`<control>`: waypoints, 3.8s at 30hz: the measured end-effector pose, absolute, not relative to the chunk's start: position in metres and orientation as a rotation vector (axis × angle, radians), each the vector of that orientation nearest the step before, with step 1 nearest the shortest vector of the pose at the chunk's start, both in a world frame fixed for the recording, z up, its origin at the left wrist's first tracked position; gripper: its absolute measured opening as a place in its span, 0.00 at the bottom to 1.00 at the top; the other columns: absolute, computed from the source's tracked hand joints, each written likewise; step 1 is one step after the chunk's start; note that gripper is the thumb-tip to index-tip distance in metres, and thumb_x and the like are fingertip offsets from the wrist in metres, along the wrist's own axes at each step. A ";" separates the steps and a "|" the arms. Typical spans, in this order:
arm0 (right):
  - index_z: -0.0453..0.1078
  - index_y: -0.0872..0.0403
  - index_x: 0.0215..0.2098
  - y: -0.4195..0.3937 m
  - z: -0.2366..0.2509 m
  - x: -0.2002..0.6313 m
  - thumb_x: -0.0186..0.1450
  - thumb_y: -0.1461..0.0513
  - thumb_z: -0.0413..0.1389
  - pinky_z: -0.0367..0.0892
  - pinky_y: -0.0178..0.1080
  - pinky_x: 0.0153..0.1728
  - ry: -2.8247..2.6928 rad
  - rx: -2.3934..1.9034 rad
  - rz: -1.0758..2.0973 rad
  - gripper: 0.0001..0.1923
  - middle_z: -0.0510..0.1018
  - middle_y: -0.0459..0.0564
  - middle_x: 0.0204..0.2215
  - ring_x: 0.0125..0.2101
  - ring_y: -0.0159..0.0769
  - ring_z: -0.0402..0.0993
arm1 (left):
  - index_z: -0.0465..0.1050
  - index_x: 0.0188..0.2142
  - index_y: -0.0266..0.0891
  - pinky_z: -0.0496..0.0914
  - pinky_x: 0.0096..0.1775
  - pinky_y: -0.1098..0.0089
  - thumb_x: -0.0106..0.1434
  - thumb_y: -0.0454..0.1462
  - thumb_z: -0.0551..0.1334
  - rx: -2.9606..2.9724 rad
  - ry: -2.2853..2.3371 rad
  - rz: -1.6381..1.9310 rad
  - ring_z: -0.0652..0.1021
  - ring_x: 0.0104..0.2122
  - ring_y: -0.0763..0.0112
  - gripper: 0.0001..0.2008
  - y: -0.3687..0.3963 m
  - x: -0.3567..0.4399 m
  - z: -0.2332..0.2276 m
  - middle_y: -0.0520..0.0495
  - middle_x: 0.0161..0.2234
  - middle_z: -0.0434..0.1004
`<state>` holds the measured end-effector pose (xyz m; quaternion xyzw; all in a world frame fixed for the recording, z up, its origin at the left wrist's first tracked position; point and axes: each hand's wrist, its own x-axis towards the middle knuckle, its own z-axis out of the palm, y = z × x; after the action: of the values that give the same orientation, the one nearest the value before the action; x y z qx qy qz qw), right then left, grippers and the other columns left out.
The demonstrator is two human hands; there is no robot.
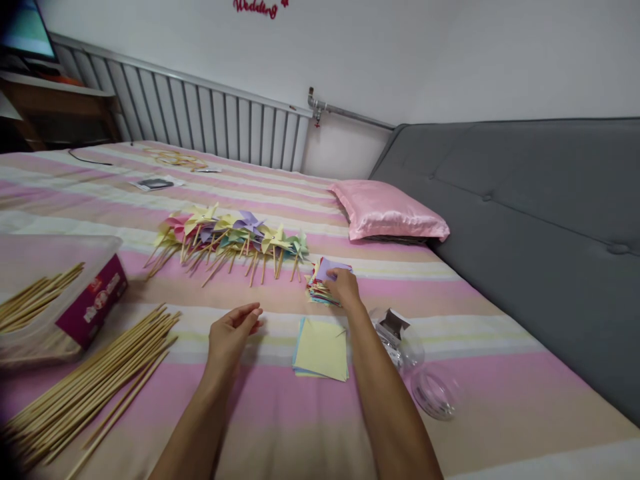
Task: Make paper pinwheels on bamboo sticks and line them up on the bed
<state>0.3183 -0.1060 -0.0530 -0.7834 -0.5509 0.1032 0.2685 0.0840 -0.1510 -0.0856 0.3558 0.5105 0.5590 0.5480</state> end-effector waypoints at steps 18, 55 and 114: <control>0.59 0.56 0.59 -0.222 -0.063 0.284 0.47 0.57 0.65 0.54 0.43 0.58 -1.864 -2.040 0.518 0.42 0.63 0.55 0.58 0.58 0.43 0.57 | 0.78 0.36 0.32 0.69 0.30 0.70 0.45 0.41 0.69 1.020 1.331 1.252 0.76 0.24 0.70 0.19 -0.156 0.098 -0.087 0.43 0.27 0.79; 0.70 0.54 0.42 -0.239 -0.049 0.326 0.60 0.65 0.50 0.59 0.36 0.42 -2.149 -1.923 0.748 0.13 0.76 0.52 0.42 0.43 0.40 0.70 | 0.79 0.33 0.37 0.64 0.28 0.70 0.54 0.36 0.58 1.875 1.284 0.528 0.74 0.24 0.67 0.12 -0.183 0.127 -0.092 0.45 0.24 0.78; 0.70 0.55 0.43 -0.220 -0.054 0.287 0.56 0.50 0.57 0.67 0.33 0.26 -1.086 -1.359 1.161 0.22 0.79 0.51 0.32 0.29 0.34 0.73 | 0.77 0.37 0.31 0.71 0.33 0.72 0.49 0.36 0.70 0.738 0.867 0.967 0.78 0.32 0.65 0.15 -0.188 0.119 -0.067 0.40 0.34 0.81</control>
<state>0.2866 -0.2200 -0.0540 -0.5622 -0.4493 0.4804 0.5013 0.1187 -0.1878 -0.0673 0.3358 0.3942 0.4399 0.7337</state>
